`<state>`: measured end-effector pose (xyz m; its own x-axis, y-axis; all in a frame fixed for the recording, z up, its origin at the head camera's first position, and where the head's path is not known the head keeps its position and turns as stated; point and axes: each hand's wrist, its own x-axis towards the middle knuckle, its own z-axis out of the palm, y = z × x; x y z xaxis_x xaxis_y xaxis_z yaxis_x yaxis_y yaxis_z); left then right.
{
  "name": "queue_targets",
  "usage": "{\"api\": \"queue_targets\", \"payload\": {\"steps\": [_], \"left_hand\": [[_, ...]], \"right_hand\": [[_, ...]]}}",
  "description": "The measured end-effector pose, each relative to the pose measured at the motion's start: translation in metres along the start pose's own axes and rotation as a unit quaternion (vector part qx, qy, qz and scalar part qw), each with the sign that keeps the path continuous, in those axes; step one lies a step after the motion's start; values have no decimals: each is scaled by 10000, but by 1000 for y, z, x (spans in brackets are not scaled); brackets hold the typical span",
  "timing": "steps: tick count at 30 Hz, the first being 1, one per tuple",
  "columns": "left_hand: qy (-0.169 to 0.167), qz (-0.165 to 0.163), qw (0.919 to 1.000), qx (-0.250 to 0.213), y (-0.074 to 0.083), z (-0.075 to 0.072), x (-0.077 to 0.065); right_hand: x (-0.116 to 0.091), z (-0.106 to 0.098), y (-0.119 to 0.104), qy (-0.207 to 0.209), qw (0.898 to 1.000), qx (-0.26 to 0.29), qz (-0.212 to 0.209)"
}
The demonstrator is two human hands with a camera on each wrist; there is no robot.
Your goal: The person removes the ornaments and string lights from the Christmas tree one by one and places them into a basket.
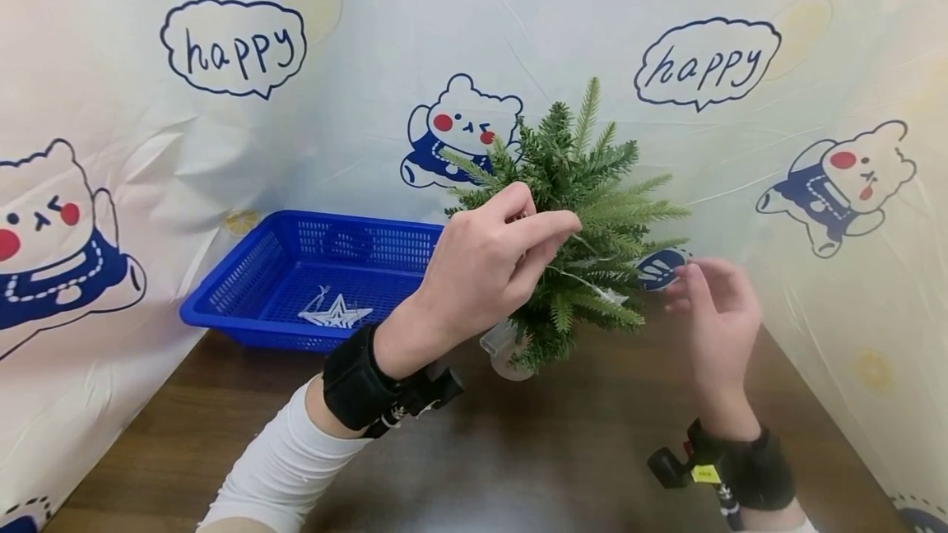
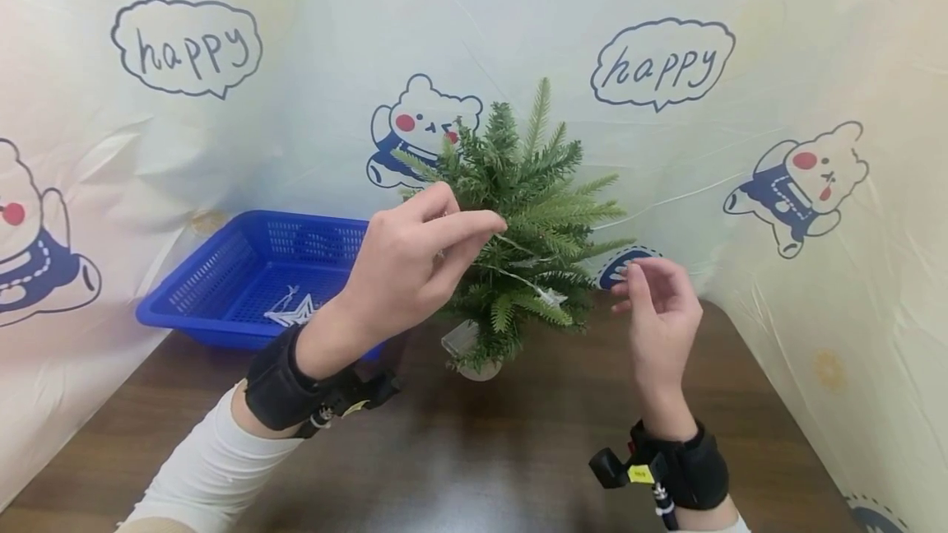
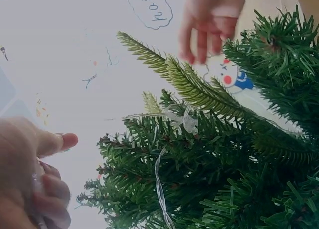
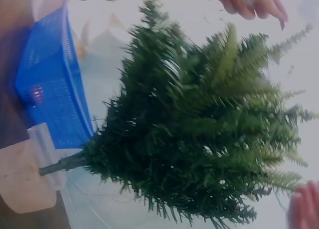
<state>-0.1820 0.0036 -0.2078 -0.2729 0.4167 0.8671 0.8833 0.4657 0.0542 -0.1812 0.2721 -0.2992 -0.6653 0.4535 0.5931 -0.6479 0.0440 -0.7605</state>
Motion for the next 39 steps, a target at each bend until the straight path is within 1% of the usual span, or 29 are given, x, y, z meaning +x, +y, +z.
{"api": "queue_targets", "payload": {"steps": [2, 3, 5, 8, 10, 12, 14, 17, 23, 28, 31, 35, 39], "left_hand": [[113, 54, 9998, 141, 0, 1, 0], [155, 72, 9997, 197, 0, 1, -1], [181, 103, 9994, 274, 1, 0, -1], [99, 134, 9994, 289, 0, 0, -1], [19, 132, 9996, 239, 0, 0, -1], [-56, 121, 9998, 157, -1, 0, -1], [-114, 122, 9998, 96, -2, 0, -1], [-188, 177, 9997, 42, -3, 1, -1], [-193, 344, 9985, 368, -1, 2, 0], [-393, 120, 9980, 484, 0, 3, 1], [-600, 28, 9969, 516, 1, 4, 0], [-825, 78, 9956, 436, 2, 3, -1], [-896, 103, 9948, 477, 4, 0, -1]], "right_hand": [[8, 0, 2, 24, 9970, -172, 751], [11, 1, 4, -28, 9944, -226, 1031], [16, 3, 6, -255, 9888, -177, 1458], [21, 5, 8, -713, 9813, 100, 1787], [23, 5, 10, -963, 9774, 300, 1858], [24, 5, 11, -1100, 9750, 471, 1875], [24, 6, 13, -1133, 9739, 602, 1870], [24, 6, 15, -1057, 9758, 675, 1793], [23, 7, 17, -800, 9818, 607, 1612], [17, 6, 16, -512, 9879, 408, 1409], [12, 5, 16, -500, 9920, 350, 1106], [5, 3, 16, -585, 9956, 383, 620], [-2, 3, 14, -569, 9970, 476, 196]]}}
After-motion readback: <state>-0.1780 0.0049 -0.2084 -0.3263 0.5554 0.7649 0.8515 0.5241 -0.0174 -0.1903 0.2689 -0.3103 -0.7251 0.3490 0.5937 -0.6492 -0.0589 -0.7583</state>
